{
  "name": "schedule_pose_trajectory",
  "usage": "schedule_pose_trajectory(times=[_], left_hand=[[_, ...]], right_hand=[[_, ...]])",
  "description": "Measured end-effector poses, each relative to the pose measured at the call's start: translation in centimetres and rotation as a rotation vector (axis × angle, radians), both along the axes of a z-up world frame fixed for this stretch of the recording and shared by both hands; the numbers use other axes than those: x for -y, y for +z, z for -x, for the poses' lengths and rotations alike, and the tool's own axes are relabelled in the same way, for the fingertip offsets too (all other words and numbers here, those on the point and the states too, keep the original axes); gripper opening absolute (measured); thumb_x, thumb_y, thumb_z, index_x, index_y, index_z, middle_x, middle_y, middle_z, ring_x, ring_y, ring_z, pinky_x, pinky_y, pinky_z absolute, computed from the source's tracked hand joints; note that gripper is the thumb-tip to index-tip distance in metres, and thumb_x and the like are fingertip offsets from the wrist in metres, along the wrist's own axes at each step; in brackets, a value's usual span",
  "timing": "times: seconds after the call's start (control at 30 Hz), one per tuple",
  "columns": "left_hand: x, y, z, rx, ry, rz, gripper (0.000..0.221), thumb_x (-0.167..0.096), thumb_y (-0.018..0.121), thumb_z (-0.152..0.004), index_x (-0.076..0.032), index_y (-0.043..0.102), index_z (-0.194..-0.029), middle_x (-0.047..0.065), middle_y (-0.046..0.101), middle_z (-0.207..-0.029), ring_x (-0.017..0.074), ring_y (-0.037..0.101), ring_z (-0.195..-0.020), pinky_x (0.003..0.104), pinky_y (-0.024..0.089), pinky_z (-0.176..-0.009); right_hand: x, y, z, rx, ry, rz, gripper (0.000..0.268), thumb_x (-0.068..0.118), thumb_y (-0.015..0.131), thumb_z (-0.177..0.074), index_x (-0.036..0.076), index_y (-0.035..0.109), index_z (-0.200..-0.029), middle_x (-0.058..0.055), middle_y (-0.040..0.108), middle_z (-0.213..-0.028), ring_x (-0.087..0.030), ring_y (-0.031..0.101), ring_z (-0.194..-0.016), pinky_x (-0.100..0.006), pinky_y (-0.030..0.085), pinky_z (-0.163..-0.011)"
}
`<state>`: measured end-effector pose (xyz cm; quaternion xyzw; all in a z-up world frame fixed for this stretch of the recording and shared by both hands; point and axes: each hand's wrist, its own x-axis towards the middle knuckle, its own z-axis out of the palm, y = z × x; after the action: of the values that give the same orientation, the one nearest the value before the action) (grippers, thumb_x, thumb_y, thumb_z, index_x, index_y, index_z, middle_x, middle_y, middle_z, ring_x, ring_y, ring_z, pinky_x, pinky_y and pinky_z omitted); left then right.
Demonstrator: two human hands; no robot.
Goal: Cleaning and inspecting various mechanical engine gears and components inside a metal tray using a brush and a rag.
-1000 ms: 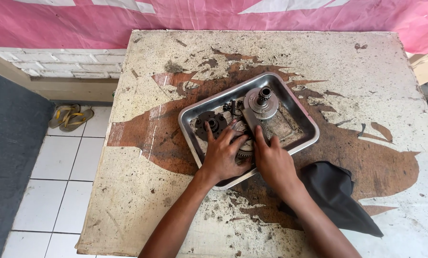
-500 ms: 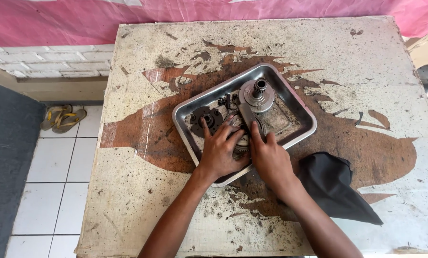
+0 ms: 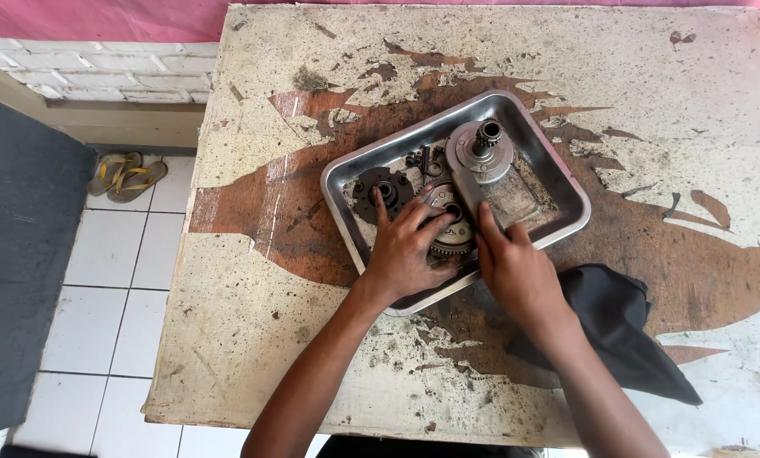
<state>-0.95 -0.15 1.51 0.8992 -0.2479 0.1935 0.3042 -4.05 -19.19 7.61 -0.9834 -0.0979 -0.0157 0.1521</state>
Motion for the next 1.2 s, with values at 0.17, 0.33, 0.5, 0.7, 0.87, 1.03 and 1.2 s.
schedule_pose_trajectory(times=[0.17,0.33,0.5,0.7,0.87,1.03,1.2], left_hand=[[0.0,1.2,-0.2,-0.005,-0.007,0.033,0.049,-0.033,0.077,-0.068,-0.011,0.073,-0.111,0.009,0.068,-0.111,0.0372,0.056,-0.133,0.089,0.012,-0.106],[-0.1,1.0,0.2,-0.015,-0.037,0.050,0.052,-0.031,0.078,-0.064,-0.010,0.074,-0.111,0.011,0.068,-0.110,0.0383,0.058,-0.132,0.091,0.011,-0.105],[-0.2,2.0,0.1,-0.086,-0.046,-0.070,0.062,-0.044,0.082,-0.066,-0.011,0.071,-0.117,0.014,0.069,-0.113,0.0386,0.056,-0.132,0.089,0.010,-0.109],[-0.2,1.7,0.1,-0.069,-0.073,-0.075,0.054,-0.042,0.074,-0.073,-0.009,0.072,-0.116,0.015,0.068,-0.111,0.0393,0.054,-0.134,0.090,0.011,-0.107],[-0.5,1.2,0.1,-0.100,-0.087,-0.060,0.056,-0.044,0.075,-0.073,-0.010,0.073,-0.117,0.015,0.068,-0.114,0.0395,0.054,-0.134,0.088,0.008,-0.108],[-0.6,0.5,-0.3,-0.093,-0.086,-0.052,0.057,-0.039,0.080,-0.070,-0.010,0.073,-0.119,0.014,0.068,-0.115,0.0393,0.055,-0.134,0.088,0.008,-0.108],[-0.7,0.6,-0.6,-0.107,-0.096,0.009,0.053,-0.035,0.079,-0.067,-0.011,0.075,-0.115,0.012,0.069,-0.113,0.0369,0.057,-0.133,0.086,0.011,-0.108]], right_hand=[[0.9,-1.8,4.5,-0.095,-0.029,0.088,0.055,0.035,0.048,-0.101,0.024,0.045,-0.155,-0.022,0.062,-0.101,-0.054,0.072,-0.066,-0.063,0.060,-0.055],[0.7,-1.0,-1.5,-0.006,-0.030,0.119,0.052,0.036,0.046,-0.105,0.023,0.048,-0.155,-0.019,0.064,-0.101,-0.053,0.071,-0.065,-0.061,0.060,-0.054],[1.0,0.0,-3.6,-0.071,-0.007,0.045,0.050,0.039,0.045,-0.105,0.030,0.047,-0.154,-0.020,0.064,-0.103,-0.055,0.070,-0.077,-0.064,0.059,-0.066],[4.1,4.0,0.2,0.025,-0.029,-0.199,0.050,0.023,0.052,-0.104,0.013,0.052,-0.153,-0.027,0.066,-0.105,-0.056,0.066,-0.089,-0.066,0.056,-0.068],[5.8,1.9,2.6,-0.094,-0.026,-0.061,0.053,0.033,0.053,-0.100,0.023,0.053,-0.152,-0.019,0.069,-0.108,-0.050,0.070,-0.085,-0.060,0.059,-0.064],[3.2,2.0,2.3,-0.144,0.070,0.013,0.054,0.026,0.048,-0.102,0.024,0.047,-0.156,-0.014,0.070,-0.101,-0.044,0.073,-0.076,-0.055,0.061,-0.059],[1.1,0.1,-0.6,-0.120,0.013,-0.050,0.054,0.034,0.050,-0.103,0.021,0.047,-0.155,-0.023,0.067,-0.098,-0.053,0.070,-0.075,-0.061,0.057,-0.057]])
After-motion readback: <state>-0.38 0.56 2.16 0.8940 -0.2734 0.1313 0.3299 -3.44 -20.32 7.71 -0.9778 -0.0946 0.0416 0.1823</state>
